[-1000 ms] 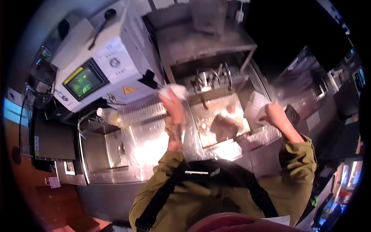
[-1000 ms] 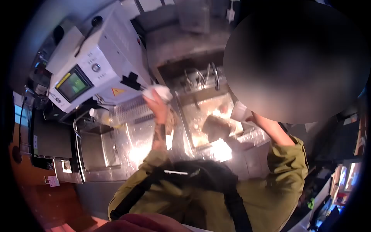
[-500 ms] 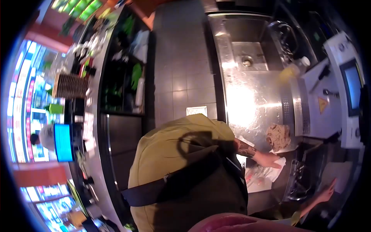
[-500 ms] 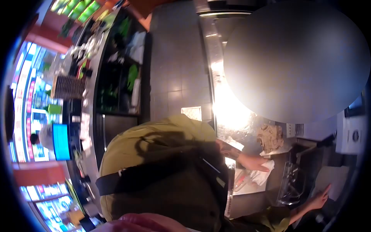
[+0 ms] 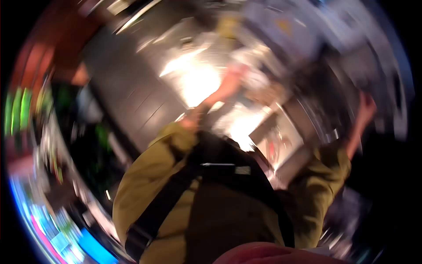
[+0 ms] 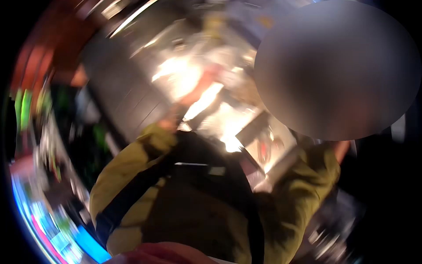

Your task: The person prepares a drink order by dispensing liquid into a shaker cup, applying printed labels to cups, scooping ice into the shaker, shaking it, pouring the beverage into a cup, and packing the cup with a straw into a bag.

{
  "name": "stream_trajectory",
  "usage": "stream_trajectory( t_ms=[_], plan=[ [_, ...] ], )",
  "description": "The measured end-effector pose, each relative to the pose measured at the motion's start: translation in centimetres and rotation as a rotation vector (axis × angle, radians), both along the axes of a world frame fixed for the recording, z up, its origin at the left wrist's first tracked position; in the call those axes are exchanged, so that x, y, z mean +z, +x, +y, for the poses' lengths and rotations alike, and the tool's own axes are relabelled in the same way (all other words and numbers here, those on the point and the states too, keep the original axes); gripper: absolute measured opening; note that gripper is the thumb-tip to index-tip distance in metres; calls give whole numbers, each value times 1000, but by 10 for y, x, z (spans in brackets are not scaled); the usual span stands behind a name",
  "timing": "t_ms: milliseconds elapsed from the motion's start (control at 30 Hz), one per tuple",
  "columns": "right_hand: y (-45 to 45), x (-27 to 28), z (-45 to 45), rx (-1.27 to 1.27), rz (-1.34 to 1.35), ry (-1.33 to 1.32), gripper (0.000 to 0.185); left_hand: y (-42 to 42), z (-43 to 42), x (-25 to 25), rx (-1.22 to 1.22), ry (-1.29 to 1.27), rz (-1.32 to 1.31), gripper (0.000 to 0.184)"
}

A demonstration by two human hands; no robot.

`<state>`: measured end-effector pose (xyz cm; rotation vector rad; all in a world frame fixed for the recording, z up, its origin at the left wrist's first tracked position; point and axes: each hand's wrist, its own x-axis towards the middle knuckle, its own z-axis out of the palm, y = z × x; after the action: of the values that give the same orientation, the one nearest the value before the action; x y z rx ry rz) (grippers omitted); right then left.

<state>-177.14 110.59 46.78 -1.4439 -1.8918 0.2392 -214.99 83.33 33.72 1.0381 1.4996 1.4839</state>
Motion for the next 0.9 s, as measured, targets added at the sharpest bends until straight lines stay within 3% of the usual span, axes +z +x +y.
stream_trajectory(
  t_ms=[33, 67, 133, 200, 300, 367, 467, 500, 567, 633, 767, 833, 900],
  plan=[
    [6, -16, -36, -57, 292, 208, 34, -3, 11, 7, -32, 43, 5, 40],
    [5, -7, -85, -59, 416, 112, 37, 0, 22, 13, -74, 90, 4, 39],
    [20, -9, -151, 14, 649, 41, 26, 20, 52, 24, -169, 195, -12, 37],
    [41, -30, -196, -31, 701, 15, 22, 44, 93, 18, -275, 341, -58, 31],
    [51, -47, -269, -249, 613, -26, 16, 97, 144, 23, -230, 418, 170, 33],
    [54, -58, -303, -366, 603, -26, 13, 138, 165, 29, 83, 442, 189, 30],
    [11, -37, -311, -328, 575, 43, 12, 176, 177, -46, 131, 442, 459, 30],
    [-13, -21, -301, -220, 539, 96, 12, 182, 152, -40, -26, 157, 423, 29],
    [-63, 14, -272, 50, 315, 249, 14, 189, 120, -61, -215, 57, 398, 26],
    [-121, 50, -240, 361, 192, 410, 32, 190, 78, -87, -472, 18, 348, 25],
    [-230, 106, -200, 416, 10, 641, 59, 169, 27, -161, -1069, 47, 71, 28],
    [-262, 114, -180, 307, -221, 481, 70, 145, 20, -183, -1228, 193, -157, 32],
    [-279, 116, -164, 234, -362, 401, 78, 82, 28, -71, -1178, 173, 275, 35]
  ],
)
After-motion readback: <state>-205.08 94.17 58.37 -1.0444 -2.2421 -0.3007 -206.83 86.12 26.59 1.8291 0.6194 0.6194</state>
